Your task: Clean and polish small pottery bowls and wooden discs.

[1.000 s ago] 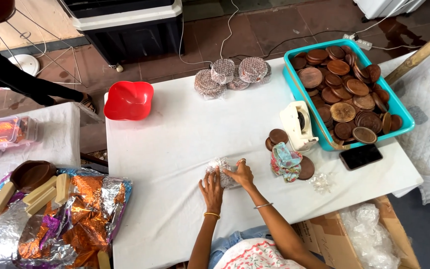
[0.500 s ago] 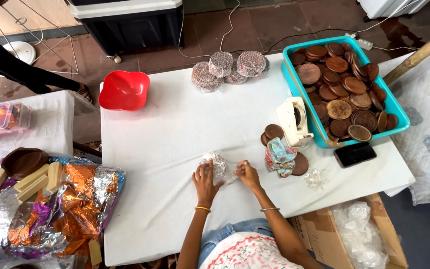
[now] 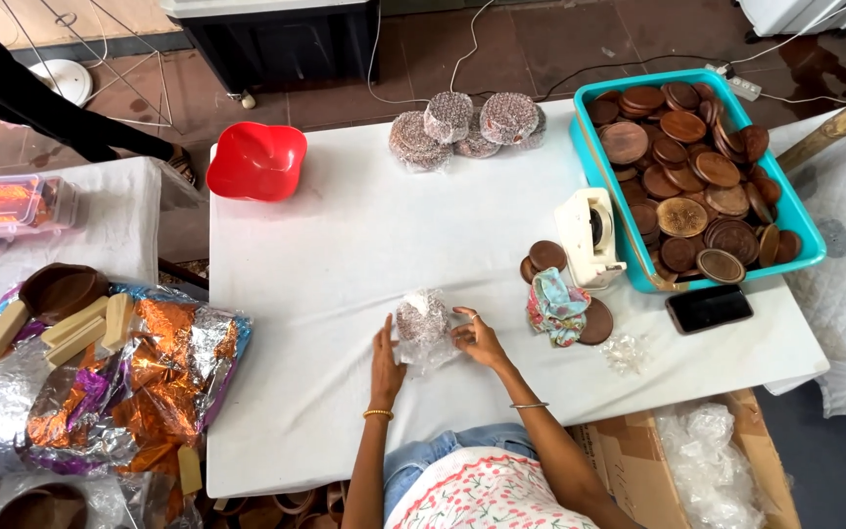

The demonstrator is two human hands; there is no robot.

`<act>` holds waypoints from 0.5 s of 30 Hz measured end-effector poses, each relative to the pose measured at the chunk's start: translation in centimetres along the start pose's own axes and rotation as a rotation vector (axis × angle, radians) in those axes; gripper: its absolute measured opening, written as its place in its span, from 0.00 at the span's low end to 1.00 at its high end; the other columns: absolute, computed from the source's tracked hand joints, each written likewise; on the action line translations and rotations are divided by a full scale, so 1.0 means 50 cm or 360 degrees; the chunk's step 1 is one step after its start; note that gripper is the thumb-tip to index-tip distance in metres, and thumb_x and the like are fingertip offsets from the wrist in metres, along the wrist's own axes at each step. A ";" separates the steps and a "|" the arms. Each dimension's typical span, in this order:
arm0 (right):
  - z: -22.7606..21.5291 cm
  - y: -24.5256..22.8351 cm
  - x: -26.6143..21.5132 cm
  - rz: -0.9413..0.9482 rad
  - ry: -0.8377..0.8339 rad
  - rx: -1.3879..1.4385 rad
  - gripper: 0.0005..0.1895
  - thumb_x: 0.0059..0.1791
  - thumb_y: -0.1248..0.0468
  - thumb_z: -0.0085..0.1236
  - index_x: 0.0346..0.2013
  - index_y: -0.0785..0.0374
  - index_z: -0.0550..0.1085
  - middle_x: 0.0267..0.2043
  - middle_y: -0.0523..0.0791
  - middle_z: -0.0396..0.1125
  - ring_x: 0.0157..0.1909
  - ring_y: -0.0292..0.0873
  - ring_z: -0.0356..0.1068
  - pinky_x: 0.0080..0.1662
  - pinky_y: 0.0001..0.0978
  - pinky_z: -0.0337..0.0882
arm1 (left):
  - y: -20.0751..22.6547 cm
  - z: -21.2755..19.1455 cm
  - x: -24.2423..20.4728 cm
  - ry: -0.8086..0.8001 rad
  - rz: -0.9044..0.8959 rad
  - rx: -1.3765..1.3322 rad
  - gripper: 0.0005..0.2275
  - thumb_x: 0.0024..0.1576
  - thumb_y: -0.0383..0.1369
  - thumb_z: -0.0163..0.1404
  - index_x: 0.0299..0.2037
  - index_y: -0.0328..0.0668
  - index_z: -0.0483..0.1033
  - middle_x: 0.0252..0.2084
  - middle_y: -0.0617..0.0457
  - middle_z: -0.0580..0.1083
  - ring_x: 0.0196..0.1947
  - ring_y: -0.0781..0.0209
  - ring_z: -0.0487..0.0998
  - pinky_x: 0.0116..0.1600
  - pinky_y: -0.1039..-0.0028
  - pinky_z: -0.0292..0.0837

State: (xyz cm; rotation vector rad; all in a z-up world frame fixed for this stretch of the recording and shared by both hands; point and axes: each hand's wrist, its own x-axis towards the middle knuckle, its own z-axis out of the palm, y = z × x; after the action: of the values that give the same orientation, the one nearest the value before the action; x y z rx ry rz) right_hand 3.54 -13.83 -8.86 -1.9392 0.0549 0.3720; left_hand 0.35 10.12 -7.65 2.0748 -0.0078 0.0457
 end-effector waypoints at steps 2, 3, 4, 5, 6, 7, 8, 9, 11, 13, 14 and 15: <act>0.018 0.108 0.032 0.0046 -0.0063 0.0174 0.37 0.48 0.70 0.65 0.68 0.52 0.60 0.43 0.46 0.76 0.39 0.37 0.75 0.44 0.29 0.72 | 0.003 0.010 0.001 -0.0014 -0.0074 -0.0153 0.48 0.43 0.13 0.58 0.74 0.57 0.47 0.63 0.45 0.65 0.50 0.53 0.78 0.50 0.67 0.82; 0.026 0.161 0.049 0.0091 -0.0121 0.0349 0.35 0.50 0.69 0.66 0.69 0.54 0.61 0.42 0.47 0.75 0.39 0.36 0.73 0.42 0.30 0.73 | 0.005 0.015 0.005 -0.0030 -0.0144 -0.0306 0.47 0.46 0.14 0.58 0.74 0.57 0.45 0.62 0.45 0.66 0.49 0.54 0.78 0.47 0.68 0.84; 0.032 0.154 0.036 0.0090 -0.0123 0.0349 0.35 0.50 0.69 0.66 0.69 0.54 0.61 0.42 0.47 0.75 0.39 0.36 0.73 0.42 0.30 0.73 | 0.003 0.014 0.007 -0.0028 -0.0143 -0.0305 0.47 0.46 0.14 0.58 0.74 0.57 0.45 0.62 0.45 0.66 0.49 0.54 0.78 0.47 0.68 0.84; 0.039 0.148 0.021 -0.0064 -0.0050 0.0192 0.36 0.48 0.72 0.59 0.70 0.54 0.60 0.42 0.46 0.74 0.39 0.36 0.74 0.42 0.30 0.74 | -0.001 0.011 0.009 0.0003 -0.0250 -0.0430 0.45 0.48 0.15 0.57 0.74 0.57 0.47 0.60 0.47 0.70 0.47 0.55 0.80 0.46 0.69 0.84; 0.047 0.142 0.006 -0.0218 0.0024 0.0035 0.37 0.47 0.75 0.52 0.71 0.53 0.60 0.43 0.44 0.73 0.40 0.36 0.75 0.42 0.30 0.75 | -0.004 0.009 0.010 0.0034 -0.0358 -0.0554 0.43 0.50 0.15 0.56 0.74 0.56 0.48 0.58 0.48 0.73 0.44 0.57 0.83 0.45 0.70 0.83; 0.043 0.084 -0.018 -0.0218 0.0025 0.0035 0.37 0.47 0.75 0.52 0.71 0.53 0.60 0.43 0.44 0.73 0.40 0.36 0.75 0.42 0.30 0.75 | -0.010 0.013 0.012 0.0034 -0.0357 -0.0553 0.43 0.50 0.15 0.56 0.74 0.56 0.48 0.58 0.48 0.73 0.44 0.57 0.83 0.45 0.70 0.83; 0.040 0.025 -0.042 -0.0262 0.0078 -0.0128 0.41 0.44 0.74 0.57 0.71 0.54 0.58 0.44 0.45 0.72 0.38 0.38 0.73 0.41 0.30 0.75 | -0.017 0.017 0.013 0.0118 -0.0187 -0.0528 0.38 0.49 0.14 0.56 0.71 0.51 0.58 0.56 0.46 0.75 0.46 0.57 0.81 0.44 0.70 0.82; 0.039 -0.032 -0.070 -0.0301 0.0129 -0.0291 0.44 0.42 0.73 0.63 0.71 0.54 0.56 0.44 0.45 0.71 0.36 0.40 0.72 0.40 0.29 0.75 | -0.024 0.021 0.010 0.0199 -0.0022 -0.0500 0.34 0.49 0.13 0.56 0.67 0.46 0.67 0.53 0.43 0.76 0.47 0.57 0.80 0.43 0.70 0.80; 0.050 -0.050 -0.069 -0.0297 0.0180 -0.0256 0.44 0.42 0.71 0.65 0.69 0.55 0.56 0.43 0.45 0.72 0.35 0.39 0.72 0.39 0.29 0.74 | -0.019 0.016 0.008 0.0236 0.0014 -0.0397 0.29 0.46 0.11 0.53 0.60 0.42 0.74 0.51 0.43 0.79 0.44 0.57 0.80 0.42 0.70 0.79; 0.063 -0.043 -0.058 -0.0299 0.0236 -0.0221 0.43 0.42 0.69 0.67 0.67 0.56 0.55 0.42 0.46 0.74 0.35 0.39 0.73 0.39 0.29 0.73 | -0.027 0.017 0.009 0.0276 0.0058 -0.0292 0.26 0.44 0.10 0.50 0.53 0.38 0.81 0.49 0.43 0.81 0.41 0.56 0.81 0.42 0.70 0.78; 0.072 -0.026 -0.050 -0.0240 0.0326 -0.0148 0.40 0.44 0.67 0.68 0.65 0.57 0.56 0.41 0.46 0.76 0.35 0.38 0.74 0.39 0.29 0.73 | -0.039 0.021 0.010 0.0319 -0.0061 -0.0242 0.21 0.45 0.11 0.52 0.50 0.35 0.81 0.43 0.43 0.80 0.36 0.57 0.81 0.40 0.70 0.78; 0.079 -0.009 -0.039 -0.0182 0.0418 -0.0076 0.36 0.46 0.65 0.69 0.64 0.57 0.58 0.39 0.47 0.78 0.34 0.38 0.75 0.39 0.28 0.73 | -0.050 0.026 0.014 0.0362 -0.0176 -0.0193 0.17 0.46 0.13 0.54 0.46 0.31 0.81 0.37 0.42 0.80 0.31 0.57 0.82 0.37 0.70 0.77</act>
State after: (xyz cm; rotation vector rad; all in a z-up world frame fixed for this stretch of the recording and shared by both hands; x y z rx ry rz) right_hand 0.88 -10.34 -9.25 -2.0182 0.1065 0.0421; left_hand 1.13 10.19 -10.43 1.9353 0.2380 0.2081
